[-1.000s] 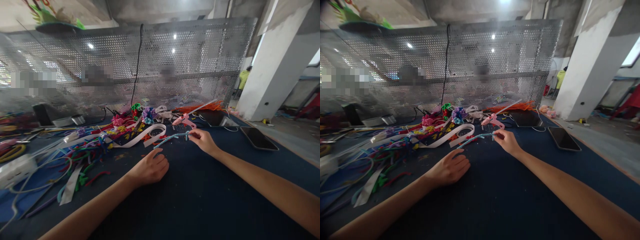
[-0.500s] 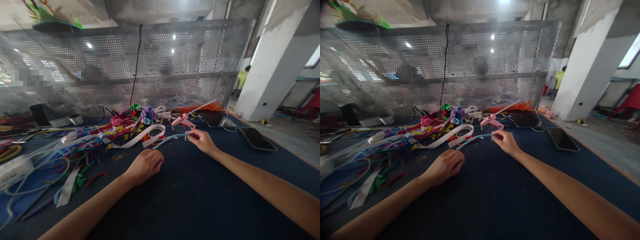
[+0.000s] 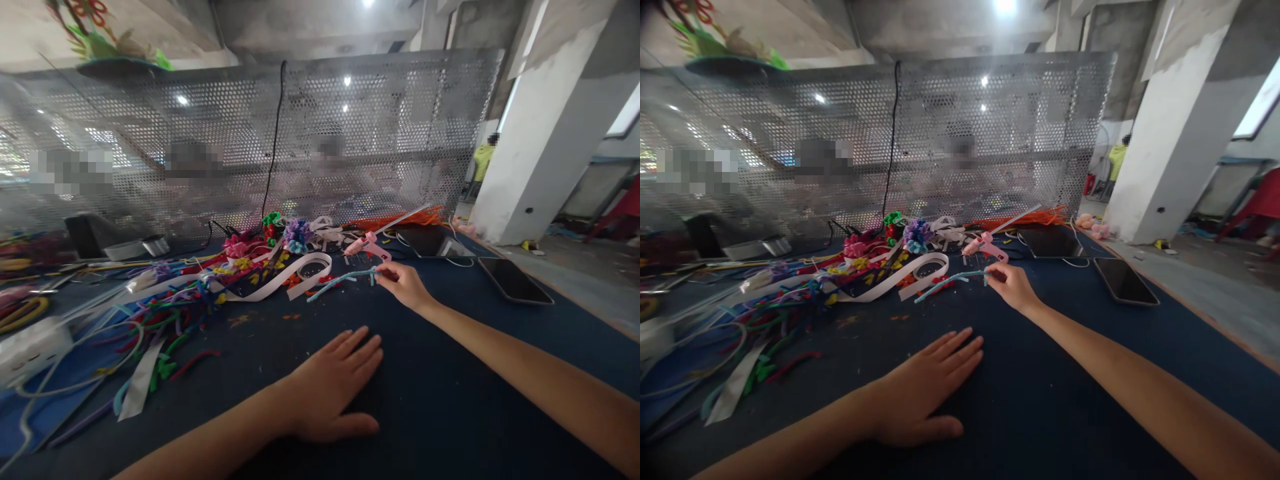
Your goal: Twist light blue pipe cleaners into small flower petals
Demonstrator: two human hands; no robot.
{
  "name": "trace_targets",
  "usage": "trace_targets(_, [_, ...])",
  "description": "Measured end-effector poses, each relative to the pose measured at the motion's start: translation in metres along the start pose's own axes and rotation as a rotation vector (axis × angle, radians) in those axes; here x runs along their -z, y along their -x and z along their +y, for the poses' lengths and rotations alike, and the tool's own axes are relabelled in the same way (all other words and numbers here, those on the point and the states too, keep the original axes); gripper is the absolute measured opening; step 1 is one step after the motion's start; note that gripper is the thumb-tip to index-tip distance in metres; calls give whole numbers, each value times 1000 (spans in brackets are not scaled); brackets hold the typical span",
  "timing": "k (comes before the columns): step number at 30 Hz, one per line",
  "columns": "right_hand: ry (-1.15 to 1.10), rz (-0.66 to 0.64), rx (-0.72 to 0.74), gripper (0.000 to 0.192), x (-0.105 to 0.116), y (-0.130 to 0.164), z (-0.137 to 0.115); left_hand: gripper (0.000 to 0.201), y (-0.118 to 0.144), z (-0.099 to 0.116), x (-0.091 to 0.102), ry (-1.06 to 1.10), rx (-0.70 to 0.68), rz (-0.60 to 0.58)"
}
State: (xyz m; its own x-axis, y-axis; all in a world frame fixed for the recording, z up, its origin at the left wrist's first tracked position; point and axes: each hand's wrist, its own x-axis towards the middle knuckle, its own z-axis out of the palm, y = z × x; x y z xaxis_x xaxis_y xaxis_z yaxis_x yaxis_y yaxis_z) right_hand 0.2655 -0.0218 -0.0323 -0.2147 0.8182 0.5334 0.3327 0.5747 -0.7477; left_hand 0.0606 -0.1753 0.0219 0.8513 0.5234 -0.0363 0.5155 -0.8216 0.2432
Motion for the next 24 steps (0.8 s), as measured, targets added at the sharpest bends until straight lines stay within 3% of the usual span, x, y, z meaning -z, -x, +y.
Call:
trace_targets(4, [-5,5,-4,17,0,2,-1,68,-21,30,-15,103,-158,-6])
trace_targets(8, [-4,-9,-2,16,3,6,-6,43,-26,50,-23,330,-413,-133])
trace_targets(10, [-3,-20,3,16,5,8,-8,37,-11,46,-16,408,-299,-66])
trace_targets(13, [-1,-25,13,17,5,9,-10,26,28,16,1,279,160,230])
trace_targets(15, [-2,-26,17,17,5,8,-10,22,52,-11,8,172,376,350])
trace_targets(19, [-6,-27,14,17,2,6,-10,20,70,-45,8,104,466,344])
trace_targets(24, [0,-25,-7,16,2,6,-7,8,56,-50,6,157,403,314])
